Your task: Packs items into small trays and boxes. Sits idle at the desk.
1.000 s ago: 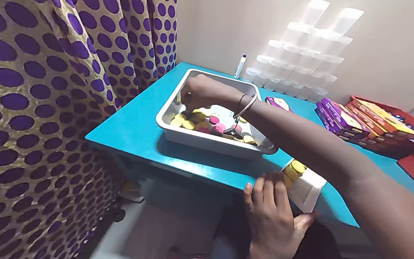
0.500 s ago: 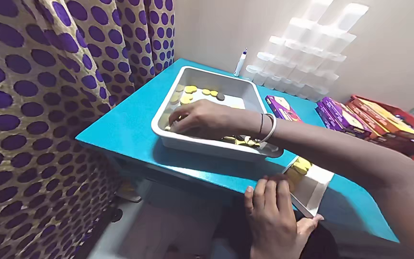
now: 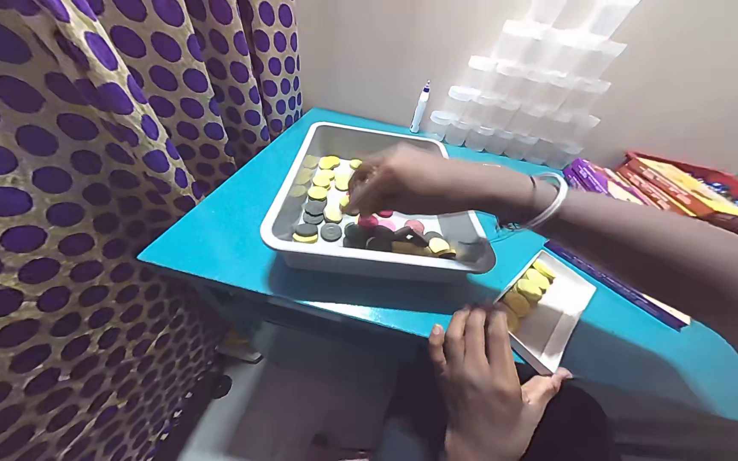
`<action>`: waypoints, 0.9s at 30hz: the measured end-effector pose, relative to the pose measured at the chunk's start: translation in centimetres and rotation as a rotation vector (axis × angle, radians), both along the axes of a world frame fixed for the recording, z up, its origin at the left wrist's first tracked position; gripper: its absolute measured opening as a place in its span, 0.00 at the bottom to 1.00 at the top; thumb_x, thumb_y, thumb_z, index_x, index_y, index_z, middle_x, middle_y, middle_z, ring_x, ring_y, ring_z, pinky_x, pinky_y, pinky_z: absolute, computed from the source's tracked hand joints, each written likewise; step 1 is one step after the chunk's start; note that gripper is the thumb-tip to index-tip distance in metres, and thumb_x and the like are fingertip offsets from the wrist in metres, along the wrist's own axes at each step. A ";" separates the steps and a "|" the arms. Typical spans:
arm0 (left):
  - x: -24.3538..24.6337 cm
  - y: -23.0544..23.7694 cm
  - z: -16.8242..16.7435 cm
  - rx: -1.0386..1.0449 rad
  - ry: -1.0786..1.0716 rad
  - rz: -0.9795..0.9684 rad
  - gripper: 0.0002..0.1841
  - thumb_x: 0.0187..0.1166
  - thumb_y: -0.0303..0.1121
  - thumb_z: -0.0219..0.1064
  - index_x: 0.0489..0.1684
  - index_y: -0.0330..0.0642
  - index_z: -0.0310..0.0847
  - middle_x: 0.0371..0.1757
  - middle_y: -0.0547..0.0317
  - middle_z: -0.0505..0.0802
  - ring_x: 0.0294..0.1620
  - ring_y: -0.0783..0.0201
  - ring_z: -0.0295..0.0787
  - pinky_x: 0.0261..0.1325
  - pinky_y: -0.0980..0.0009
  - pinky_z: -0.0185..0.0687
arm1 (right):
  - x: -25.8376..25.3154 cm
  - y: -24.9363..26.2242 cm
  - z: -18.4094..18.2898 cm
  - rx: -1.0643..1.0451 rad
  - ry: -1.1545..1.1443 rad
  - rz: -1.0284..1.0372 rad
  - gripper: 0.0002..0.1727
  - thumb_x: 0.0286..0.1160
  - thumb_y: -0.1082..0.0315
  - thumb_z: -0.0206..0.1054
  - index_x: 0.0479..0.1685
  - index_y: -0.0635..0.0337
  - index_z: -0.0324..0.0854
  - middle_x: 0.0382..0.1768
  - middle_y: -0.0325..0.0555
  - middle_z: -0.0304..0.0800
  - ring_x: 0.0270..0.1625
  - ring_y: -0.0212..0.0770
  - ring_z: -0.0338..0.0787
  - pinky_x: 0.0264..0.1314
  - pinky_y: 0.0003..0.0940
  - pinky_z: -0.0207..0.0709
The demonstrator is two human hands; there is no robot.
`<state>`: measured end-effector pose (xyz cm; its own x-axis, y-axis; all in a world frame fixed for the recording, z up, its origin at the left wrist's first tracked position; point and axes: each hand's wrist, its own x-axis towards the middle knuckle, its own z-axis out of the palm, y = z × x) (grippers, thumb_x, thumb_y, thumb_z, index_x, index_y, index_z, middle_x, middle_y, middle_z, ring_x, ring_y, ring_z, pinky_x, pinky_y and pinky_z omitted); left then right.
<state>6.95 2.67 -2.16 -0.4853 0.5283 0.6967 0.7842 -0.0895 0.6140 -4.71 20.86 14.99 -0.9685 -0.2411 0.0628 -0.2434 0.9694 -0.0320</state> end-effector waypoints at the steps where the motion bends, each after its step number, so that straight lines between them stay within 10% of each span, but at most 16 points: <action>1: 0.0 0.1 0.0 0.006 0.003 0.008 0.40 0.54 0.75 0.69 0.52 0.51 0.92 0.57 0.59 0.95 0.65 0.55 0.85 0.81 0.49 0.56 | 0.9 -1.3 -0.4 -0.040 -0.052 0.046 0.12 0.78 0.71 0.68 0.52 0.54 0.96 0.50 0.48 0.96 0.55 0.45 0.94 0.59 0.44 0.85; 9: 0.1 0.1 0.0 0.003 0.005 -0.005 0.40 0.54 0.76 0.69 0.57 0.54 0.92 0.63 0.60 0.93 0.68 0.56 0.84 0.81 0.48 0.55 | 3.0 3.1 -1.8 0.221 -0.165 -0.080 0.11 0.78 0.71 0.69 0.51 0.49 0.95 0.51 0.50 0.94 0.55 0.53 0.93 0.55 0.53 0.86; 16: 0.1 0.2 0.0 0.010 0.003 -0.007 0.40 0.54 0.75 0.69 0.56 0.53 0.93 0.63 0.60 0.93 0.68 0.56 0.84 0.82 0.48 0.54 | -0.5 7.0 0.7 -0.173 -0.315 -0.525 0.11 0.81 0.70 0.70 0.56 0.58 0.92 0.47 0.49 0.97 0.45 0.45 0.97 0.53 0.48 0.90; 27: 0.3 0.2 0.0 -0.001 0.019 -0.006 0.40 0.54 0.75 0.70 0.56 0.54 0.93 0.63 0.60 0.93 0.67 0.58 0.85 0.81 0.49 0.58 | -0.6 9.2 -0.9 -0.335 -0.415 -0.538 0.09 0.77 0.76 0.72 0.52 0.64 0.91 0.43 0.52 0.95 0.41 0.43 0.95 0.48 0.43 0.91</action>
